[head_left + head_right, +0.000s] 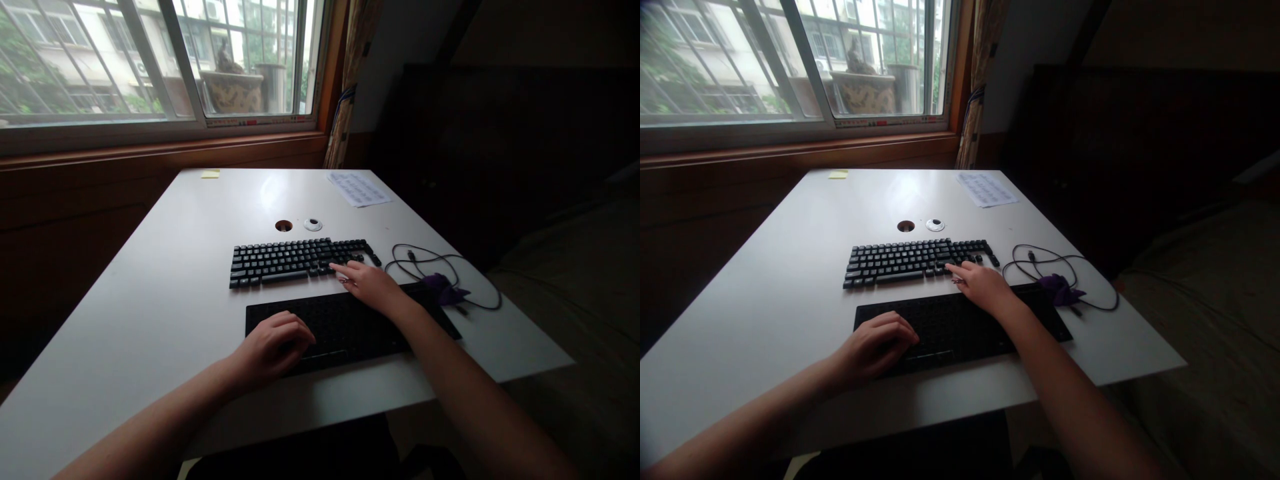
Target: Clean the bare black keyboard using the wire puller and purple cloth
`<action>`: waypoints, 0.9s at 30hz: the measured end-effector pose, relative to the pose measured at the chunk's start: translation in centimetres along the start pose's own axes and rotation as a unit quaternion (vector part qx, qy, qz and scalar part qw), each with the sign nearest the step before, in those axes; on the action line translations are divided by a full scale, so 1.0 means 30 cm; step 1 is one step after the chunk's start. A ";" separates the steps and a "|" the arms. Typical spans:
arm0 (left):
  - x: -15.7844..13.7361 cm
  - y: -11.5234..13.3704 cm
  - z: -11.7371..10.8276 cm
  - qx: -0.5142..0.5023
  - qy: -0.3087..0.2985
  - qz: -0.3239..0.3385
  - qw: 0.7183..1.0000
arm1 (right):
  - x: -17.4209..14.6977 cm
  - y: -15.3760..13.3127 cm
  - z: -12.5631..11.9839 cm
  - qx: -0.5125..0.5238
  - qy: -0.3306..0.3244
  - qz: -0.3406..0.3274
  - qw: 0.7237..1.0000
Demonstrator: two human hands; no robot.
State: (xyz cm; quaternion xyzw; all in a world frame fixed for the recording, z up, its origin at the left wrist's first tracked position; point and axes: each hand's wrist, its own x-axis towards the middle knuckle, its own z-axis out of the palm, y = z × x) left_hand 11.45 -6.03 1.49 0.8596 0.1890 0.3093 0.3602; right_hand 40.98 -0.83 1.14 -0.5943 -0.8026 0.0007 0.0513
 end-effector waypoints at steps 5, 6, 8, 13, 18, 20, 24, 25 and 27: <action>-0.001 -0.004 -0.001 0.001 -0.001 0.002 1.000 | -0.026 0.014 -0.051 0.073 0.054 -0.008 0.996; -0.001 -0.005 -0.001 0.003 0.000 0.003 1.000 | -0.039 0.017 -0.067 0.096 0.071 -0.011 0.993; 0.001 -0.006 0.001 0.007 0.000 0.006 1.000 | -0.075 0.020 -0.100 0.137 0.104 -0.010 0.985; -0.003 -0.016 0.013 0.025 0.002 0.021 0.999 | -0.212 0.008 -0.159 0.175 0.207 0.055 0.961; -0.003 -0.023 0.021 0.041 0.004 0.029 0.999 | -0.363 -0.022 -0.163 0.174 0.247 0.152 0.941; -0.003 -0.023 0.023 0.044 0.006 0.030 0.999 | -0.410 -0.033 -0.152 0.184 0.238 0.179 0.937; -0.004 -0.023 0.024 0.049 0.005 0.031 0.998 | -0.464 -0.046 -0.118 0.171 0.224 0.200 0.938; -0.004 -0.022 0.024 0.051 0.004 0.031 0.998 | -0.469 -0.049 -0.110 0.165 0.221 0.197 0.941; -0.005 -0.022 0.024 0.053 0.003 0.030 0.998 | -0.474 -0.060 -0.101 0.151 0.216 0.181 0.947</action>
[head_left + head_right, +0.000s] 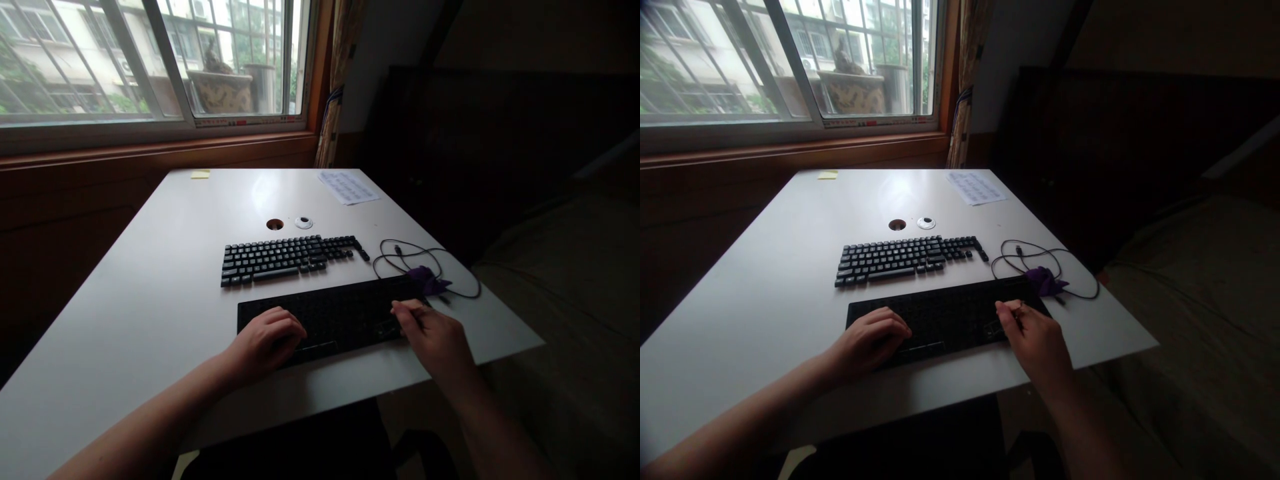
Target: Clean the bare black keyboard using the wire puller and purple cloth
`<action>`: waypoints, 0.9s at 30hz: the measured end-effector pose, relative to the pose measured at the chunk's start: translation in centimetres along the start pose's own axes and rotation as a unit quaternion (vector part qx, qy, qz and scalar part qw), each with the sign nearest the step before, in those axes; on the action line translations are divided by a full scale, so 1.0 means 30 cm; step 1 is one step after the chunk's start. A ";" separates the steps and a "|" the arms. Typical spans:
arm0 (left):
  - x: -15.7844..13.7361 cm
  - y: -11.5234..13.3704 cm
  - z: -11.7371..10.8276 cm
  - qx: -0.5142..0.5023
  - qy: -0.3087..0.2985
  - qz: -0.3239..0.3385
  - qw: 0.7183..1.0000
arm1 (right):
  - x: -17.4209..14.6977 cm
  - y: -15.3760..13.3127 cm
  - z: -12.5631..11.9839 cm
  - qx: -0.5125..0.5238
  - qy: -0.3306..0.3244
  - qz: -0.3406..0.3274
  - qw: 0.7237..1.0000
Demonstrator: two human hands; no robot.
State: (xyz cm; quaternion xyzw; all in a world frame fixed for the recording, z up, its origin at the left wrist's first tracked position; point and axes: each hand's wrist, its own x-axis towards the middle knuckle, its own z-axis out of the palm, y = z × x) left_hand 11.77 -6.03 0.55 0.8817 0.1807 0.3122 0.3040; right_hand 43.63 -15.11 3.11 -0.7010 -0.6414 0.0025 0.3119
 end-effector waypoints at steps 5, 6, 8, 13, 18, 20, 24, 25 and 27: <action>-0.004 -0.004 0.003 0.001 -0.004 0.001 1.000 | -0.024 -0.039 0.008 -0.052 0.007 -0.069 0.996; -0.005 -0.005 0.004 0.001 -0.004 0.002 1.000 | -0.030 -0.046 0.011 -0.070 0.013 -0.082 0.994; -0.007 -0.008 0.005 0.003 -0.005 -0.001 1.000 | -0.041 -0.056 0.022 -0.109 0.030 -0.096 0.989; -0.005 -0.007 0.002 0.004 -0.009 0.004 1.000 | -0.054 -0.050 0.060 -0.148 0.050 -0.092 0.983; 0.000 0.000 -0.003 0.002 -0.010 0.003 1.000 | -0.041 -0.014 0.055 -0.078 0.043 -0.013 0.996; 0.002 0.002 -0.004 0.001 -0.012 0.001 1.000 | -0.036 -0.004 0.046 -0.032 0.019 0.046 0.998; 0.001 0.002 -0.004 0.004 -0.014 -0.007 1.000 | -0.037 -0.002 0.041 0.051 -0.001 0.135 0.990; 0.001 0.001 -0.003 0.005 -0.015 -0.009 1.000 | -0.037 -0.002 0.043 0.067 0.002 0.150 0.986; -0.002 -0.001 -0.002 0.007 -0.018 -0.011 1.000 | -0.038 -0.001 0.050 0.095 0.010 0.175 0.980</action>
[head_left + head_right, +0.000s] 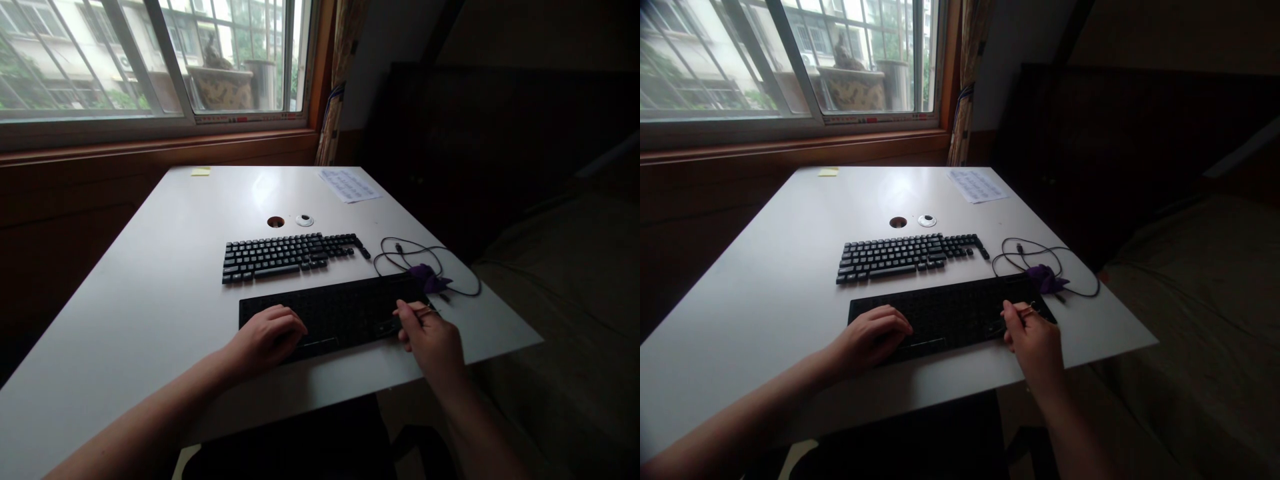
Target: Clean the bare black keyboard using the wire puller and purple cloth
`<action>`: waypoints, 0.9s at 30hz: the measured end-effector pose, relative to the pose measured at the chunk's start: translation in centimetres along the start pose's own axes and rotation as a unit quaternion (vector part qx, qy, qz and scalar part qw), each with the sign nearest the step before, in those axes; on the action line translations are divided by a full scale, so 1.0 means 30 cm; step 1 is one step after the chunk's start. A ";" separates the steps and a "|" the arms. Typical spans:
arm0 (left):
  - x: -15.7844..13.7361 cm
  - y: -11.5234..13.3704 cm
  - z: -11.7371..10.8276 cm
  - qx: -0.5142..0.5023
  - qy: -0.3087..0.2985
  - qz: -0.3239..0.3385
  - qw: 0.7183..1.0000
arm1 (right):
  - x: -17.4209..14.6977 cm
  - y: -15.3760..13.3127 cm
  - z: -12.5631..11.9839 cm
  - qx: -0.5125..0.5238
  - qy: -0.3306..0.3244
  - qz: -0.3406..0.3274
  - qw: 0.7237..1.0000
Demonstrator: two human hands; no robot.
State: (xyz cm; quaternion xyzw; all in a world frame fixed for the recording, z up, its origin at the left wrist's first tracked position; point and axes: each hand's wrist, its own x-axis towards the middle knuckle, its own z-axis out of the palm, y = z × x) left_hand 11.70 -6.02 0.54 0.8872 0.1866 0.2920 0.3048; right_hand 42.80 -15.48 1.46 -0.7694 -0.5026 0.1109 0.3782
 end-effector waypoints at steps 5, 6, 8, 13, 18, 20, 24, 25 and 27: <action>-0.002 -0.003 0.005 0.003 -0.005 -0.013 1.000 | 0.014 0.035 0.007 0.048 0.021 0.065 0.996; -0.002 -0.003 0.006 0.005 -0.007 -0.020 1.000 | 0.015 0.044 0.006 0.057 0.027 0.078 0.995; -0.002 -0.004 0.008 0.009 -0.009 -0.030 0.999 | 0.015 0.055 0.005 0.071 0.033 0.090 0.993; -0.002 -0.005 0.012 0.011 -0.009 -0.031 0.999 | 0.000 0.034 0.007 0.071 0.057 0.079 0.993; -0.001 0.001 0.013 0.013 -0.005 -0.030 0.999 | 0.005 -0.018 0.023 0.118 0.066 0.070 0.988; -0.002 0.002 0.014 0.017 0.003 -0.031 0.999 | 0.014 -0.035 0.041 0.132 0.046 0.061 0.988; -0.002 -0.002 0.020 0.024 0.019 -0.030 0.999 | 0.027 -0.060 0.085 0.125 0.003 0.046 0.991; -0.002 -0.003 0.021 0.024 0.021 -0.029 0.999 | 0.028 -0.064 0.095 0.128 -0.001 0.046 0.991; -0.001 -0.004 0.022 0.023 0.027 -0.027 0.999 | 0.029 -0.071 0.109 0.143 -0.005 0.047 0.989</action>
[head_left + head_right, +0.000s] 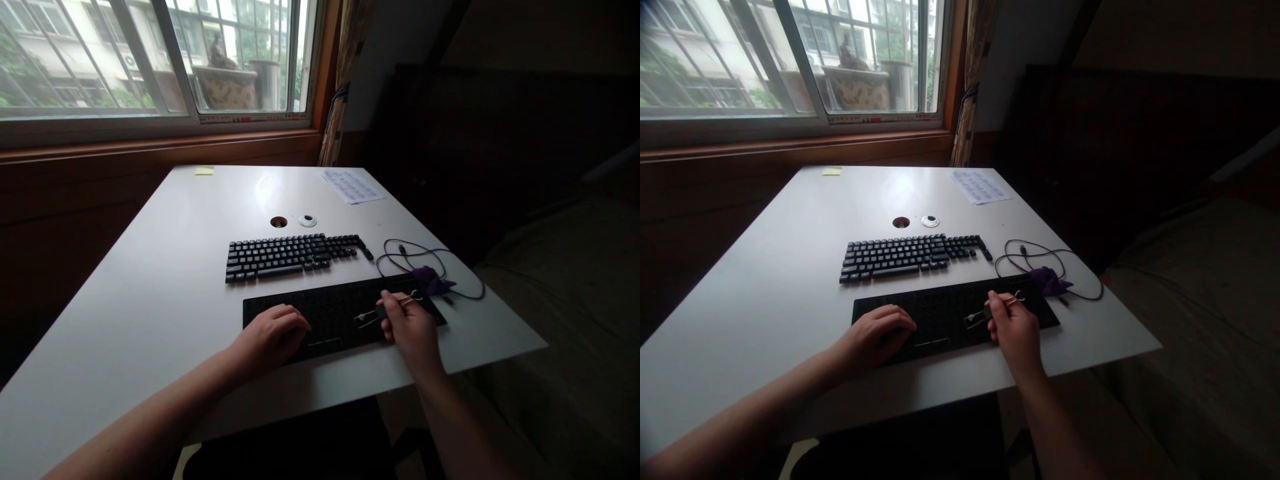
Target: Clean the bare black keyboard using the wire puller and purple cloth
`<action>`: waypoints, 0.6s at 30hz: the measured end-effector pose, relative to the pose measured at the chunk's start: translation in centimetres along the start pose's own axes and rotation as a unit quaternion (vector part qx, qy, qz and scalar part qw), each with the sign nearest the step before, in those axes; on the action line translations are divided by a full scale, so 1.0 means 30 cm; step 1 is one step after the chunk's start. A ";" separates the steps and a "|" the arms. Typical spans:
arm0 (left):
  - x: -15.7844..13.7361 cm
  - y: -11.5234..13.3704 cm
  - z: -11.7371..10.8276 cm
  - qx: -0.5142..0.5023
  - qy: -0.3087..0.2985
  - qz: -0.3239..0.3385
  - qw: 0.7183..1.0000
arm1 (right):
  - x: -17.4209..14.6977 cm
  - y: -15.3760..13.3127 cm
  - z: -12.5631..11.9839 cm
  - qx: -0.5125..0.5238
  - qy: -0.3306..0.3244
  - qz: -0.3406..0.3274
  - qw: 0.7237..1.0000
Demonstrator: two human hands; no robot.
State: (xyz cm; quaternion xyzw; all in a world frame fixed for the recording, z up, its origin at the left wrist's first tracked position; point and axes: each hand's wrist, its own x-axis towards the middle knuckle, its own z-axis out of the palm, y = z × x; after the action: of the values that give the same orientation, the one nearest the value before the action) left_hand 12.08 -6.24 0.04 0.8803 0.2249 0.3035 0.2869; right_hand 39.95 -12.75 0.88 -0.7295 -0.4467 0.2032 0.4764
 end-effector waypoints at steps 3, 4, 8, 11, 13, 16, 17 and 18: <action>0.002 0.002 -0.002 -0.001 0.003 -0.006 1.000 | 0.002 -0.008 0.012 0.028 -0.004 -0.003 1.000; 0.002 0.003 -0.003 -0.003 0.001 -0.007 1.000 | 0.003 -0.012 0.016 0.037 -0.004 -0.004 0.999; 0.005 0.010 -0.010 -0.011 0.005 -0.019 1.000 | 0.005 -0.035 0.046 0.112 -0.023 0.008 0.993; 0.005 0.016 -0.014 -0.025 0.019 -0.042 0.999 | -0.008 -0.065 0.095 0.229 -0.060 0.047 0.970; 0.004 0.020 -0.018 -0.045 0.031 -0.053 0.997 | -0.024 -0.091 0.136 0.296 -0.095 0.076 0.947; 0.004 0.025 -0.028 -0.091 0.044 -0.061 0.993 | -0.049 -0.133 0.193 0.353 -0.141 0.102 0.919; 0.005 0.026 -0.032 -0.104 0.045 -0.066 0.991 | -0.056 -0.145 0.208 0.364 -0.152 0.107 0.913; 0.006 0.028 -0.036 -0.113 0.048 -0.074 0.990 | -0.061 -0.156 0.222 0.372 -0.160 0.111 0.908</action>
State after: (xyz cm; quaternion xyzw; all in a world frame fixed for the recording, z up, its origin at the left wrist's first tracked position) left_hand 11.68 -6.35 1.35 0.8077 0.2669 0.3466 0.3953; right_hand 32.05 -10.20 1.66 -0.5023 -0.3249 0.5200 0.6097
